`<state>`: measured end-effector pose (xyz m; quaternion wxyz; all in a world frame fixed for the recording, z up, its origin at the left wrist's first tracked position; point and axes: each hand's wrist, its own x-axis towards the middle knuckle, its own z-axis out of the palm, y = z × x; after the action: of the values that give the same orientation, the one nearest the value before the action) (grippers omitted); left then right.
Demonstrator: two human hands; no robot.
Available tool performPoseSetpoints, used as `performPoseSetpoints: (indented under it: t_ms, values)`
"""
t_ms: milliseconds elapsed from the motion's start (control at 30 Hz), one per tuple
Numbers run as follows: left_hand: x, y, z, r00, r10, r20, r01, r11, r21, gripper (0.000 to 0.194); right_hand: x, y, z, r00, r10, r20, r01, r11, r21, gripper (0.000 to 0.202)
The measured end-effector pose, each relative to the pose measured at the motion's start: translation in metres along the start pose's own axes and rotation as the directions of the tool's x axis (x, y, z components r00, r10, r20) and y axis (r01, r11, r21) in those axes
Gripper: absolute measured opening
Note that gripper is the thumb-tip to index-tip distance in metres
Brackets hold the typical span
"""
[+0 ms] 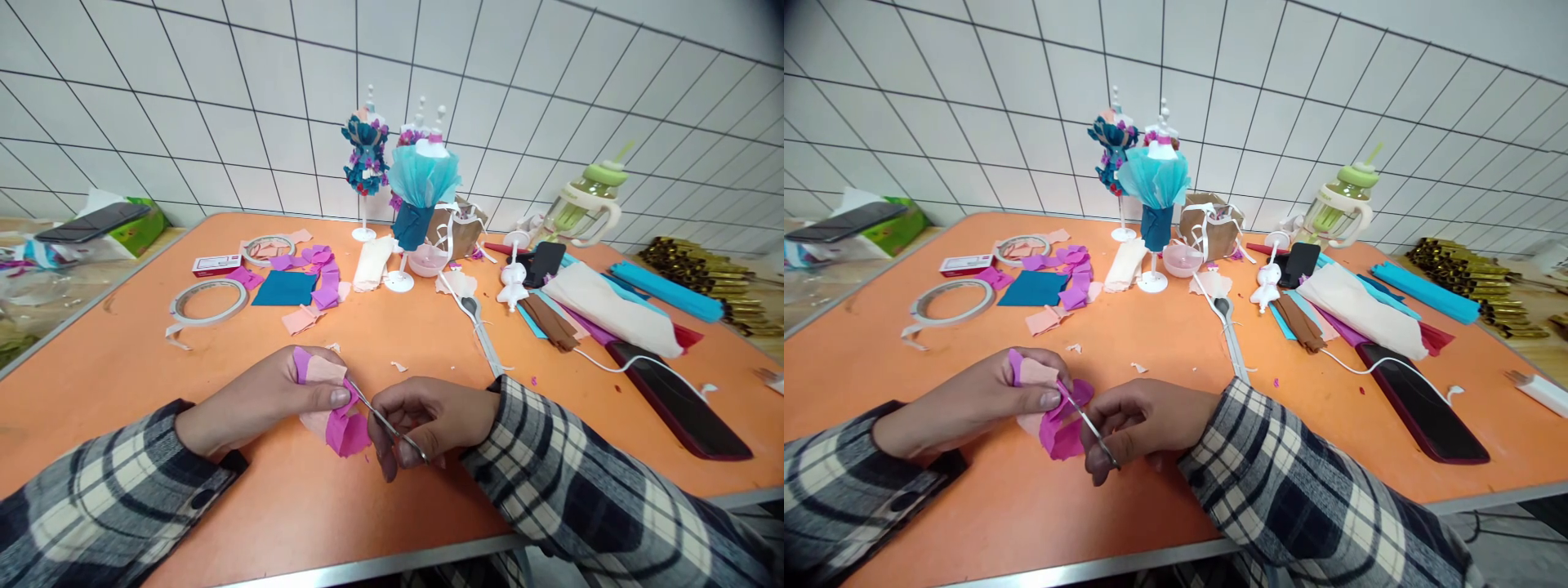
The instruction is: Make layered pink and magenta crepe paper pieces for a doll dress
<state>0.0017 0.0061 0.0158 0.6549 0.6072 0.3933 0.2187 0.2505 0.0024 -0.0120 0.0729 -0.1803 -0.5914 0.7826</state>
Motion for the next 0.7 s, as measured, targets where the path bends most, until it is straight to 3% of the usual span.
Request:
performPoseSetpoints:
  t_ms: [300,433,600,700]
  values:
    - [-0.0015,0.0023,-0.0078,0.993,-0.114,-0.034,0.115,0.993,0.019,0.036,0.0005,0.0018,-0.0031,0.998,0.04,-0.038,-0.041,0.998,-0.048,0.046]
    - [0.0,-0.0013,-0.0063,0.984,-0.093,-0.149,0.088,0.995,-0.041,0.054,0.0026,-0.0012,0.0006,0.99,0.084,-0.115,-0.091,0.994,-0.059,0.05]
    - [-0.0004,-0.0024,-0.0033,0.99,-0.139,0.003,0.138,0.982,-0.13,0.035,0.0048,-0.0036,0.0033,0.983,-0.002,-0.182,-0.012,0.997,-0.077,0.045]
    - [-0.0017,-0.0033,-0.0038,0.985,-0.172,0.001,0.169,0.967,-0.193,0.03,0.0043,-0.0034,0.0033,0.978,0.038,-0.203,-0.059,0.993,-0.102,0.047]
